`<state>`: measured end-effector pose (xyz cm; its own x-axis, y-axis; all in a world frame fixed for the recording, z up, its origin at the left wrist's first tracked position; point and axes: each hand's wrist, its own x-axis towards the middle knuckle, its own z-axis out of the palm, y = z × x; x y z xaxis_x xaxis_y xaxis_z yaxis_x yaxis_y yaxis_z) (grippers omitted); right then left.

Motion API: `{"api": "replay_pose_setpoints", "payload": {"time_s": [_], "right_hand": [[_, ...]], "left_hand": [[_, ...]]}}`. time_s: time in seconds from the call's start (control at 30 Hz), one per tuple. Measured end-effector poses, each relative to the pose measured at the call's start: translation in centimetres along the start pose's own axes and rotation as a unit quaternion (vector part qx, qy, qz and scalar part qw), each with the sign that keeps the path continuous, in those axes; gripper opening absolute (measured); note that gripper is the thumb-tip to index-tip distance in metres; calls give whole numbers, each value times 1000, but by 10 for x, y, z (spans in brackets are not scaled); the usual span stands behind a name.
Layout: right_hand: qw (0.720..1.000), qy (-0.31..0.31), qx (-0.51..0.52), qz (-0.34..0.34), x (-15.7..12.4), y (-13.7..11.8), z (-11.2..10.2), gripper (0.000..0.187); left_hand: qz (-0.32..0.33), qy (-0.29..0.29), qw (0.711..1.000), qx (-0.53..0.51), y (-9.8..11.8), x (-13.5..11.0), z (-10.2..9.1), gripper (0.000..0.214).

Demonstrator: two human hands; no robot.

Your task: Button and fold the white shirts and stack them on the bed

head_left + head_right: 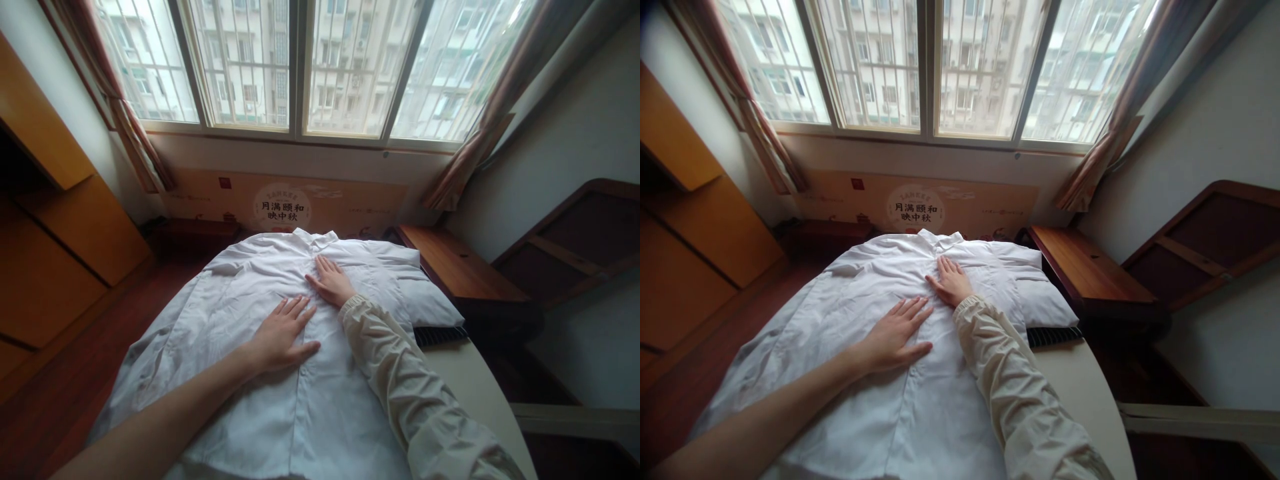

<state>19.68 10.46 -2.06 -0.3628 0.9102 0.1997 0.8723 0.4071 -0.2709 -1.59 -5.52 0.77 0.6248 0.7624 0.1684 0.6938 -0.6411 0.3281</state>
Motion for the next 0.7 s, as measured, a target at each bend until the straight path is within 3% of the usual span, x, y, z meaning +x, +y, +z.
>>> {"api": "replay_pose_setpoints", "payload": {"time_s": [0.13, 0.3, 0.53, 0.7], "right_hand": [[997, 24, -21, 68, -7, -4, -1, 98], [998, -33, -36, 30, -12, 16, -20, 93], [985, -54, -112, 122, -23, 104, -79, 89], [976, -87, -88, 178, -35, 157, -98, 91]], "left_hand": [[20, -26, 999, 9, 0, -2, 1, 93], [57, -37, 998, -3, 3, -3, 0, 102], [55, -40, 998, -7, 3, -3, -2, 101], [61, -30, 998, -7, 3, -3, -1, 99]]}}
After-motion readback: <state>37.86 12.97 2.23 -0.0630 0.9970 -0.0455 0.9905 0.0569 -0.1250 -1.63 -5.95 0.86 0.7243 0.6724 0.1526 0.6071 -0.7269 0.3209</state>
